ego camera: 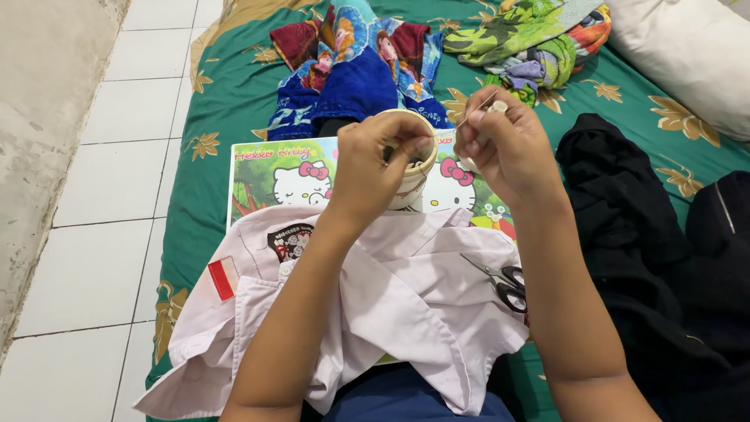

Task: The person removes a button from a pink shirt using scissors, then retrieves a needle and thread from a container. They thread the needle and begin sewing the button back onto the shirt, making several stitches before cutting the thread.

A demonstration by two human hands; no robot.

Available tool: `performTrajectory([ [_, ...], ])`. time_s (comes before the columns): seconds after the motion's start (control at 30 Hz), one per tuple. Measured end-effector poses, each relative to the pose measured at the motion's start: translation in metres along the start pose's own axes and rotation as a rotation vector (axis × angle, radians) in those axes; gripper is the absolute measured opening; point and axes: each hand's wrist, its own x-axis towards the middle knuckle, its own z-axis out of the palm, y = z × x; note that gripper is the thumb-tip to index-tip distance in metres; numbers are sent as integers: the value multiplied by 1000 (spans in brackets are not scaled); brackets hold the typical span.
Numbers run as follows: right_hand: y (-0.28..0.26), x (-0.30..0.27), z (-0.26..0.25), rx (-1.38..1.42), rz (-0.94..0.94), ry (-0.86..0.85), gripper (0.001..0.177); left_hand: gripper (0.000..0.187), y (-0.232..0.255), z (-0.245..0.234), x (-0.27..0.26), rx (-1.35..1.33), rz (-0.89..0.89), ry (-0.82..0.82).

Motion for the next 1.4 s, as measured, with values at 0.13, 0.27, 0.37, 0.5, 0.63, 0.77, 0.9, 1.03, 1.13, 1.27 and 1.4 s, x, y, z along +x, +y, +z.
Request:
performTrajectory([
  [0.13,1,9,3,40,-90,77,3,5,-8,-8,-3,238,-41,12],
  [0.27,-2,10,6,71,-185,72,2,4,-21,-15,-5,392,-64,78],
  [0.37,-2,12,9,-24,-213,79,3,10,-27,-16,-5,445,-27,110],
  [0.5,3,11,15,-287,-222,63,3,15,-24,-10,-2,133,-108,90],
  [0.63,6,7,22,-469,-200,40,5,8,-15,-4,-4,124,-102,53],
  [0.77,7,7,27,-540,-173,30,7,8,-10,-2,-2,170,-47,38],
  [0.9,8,8,26,-547,-187,25,6,9,-9,-3,-2,160,-17,4],
  [1.03,11,9,20,-453,-215,37,5,8,-10,-5,-5,127,-6,-9],
  [1.13,12,11,14,-365,-188,40,3,10,-14,-4,-4,70,-83,5],
  [1.27,15,10,7,-311,-169,46,3,12,-24,-4,-4,123,-89,93],
  [1.4,15,9,-3,-247,-123,108,3,11,-36,-7,-5,160,-82,197],
])
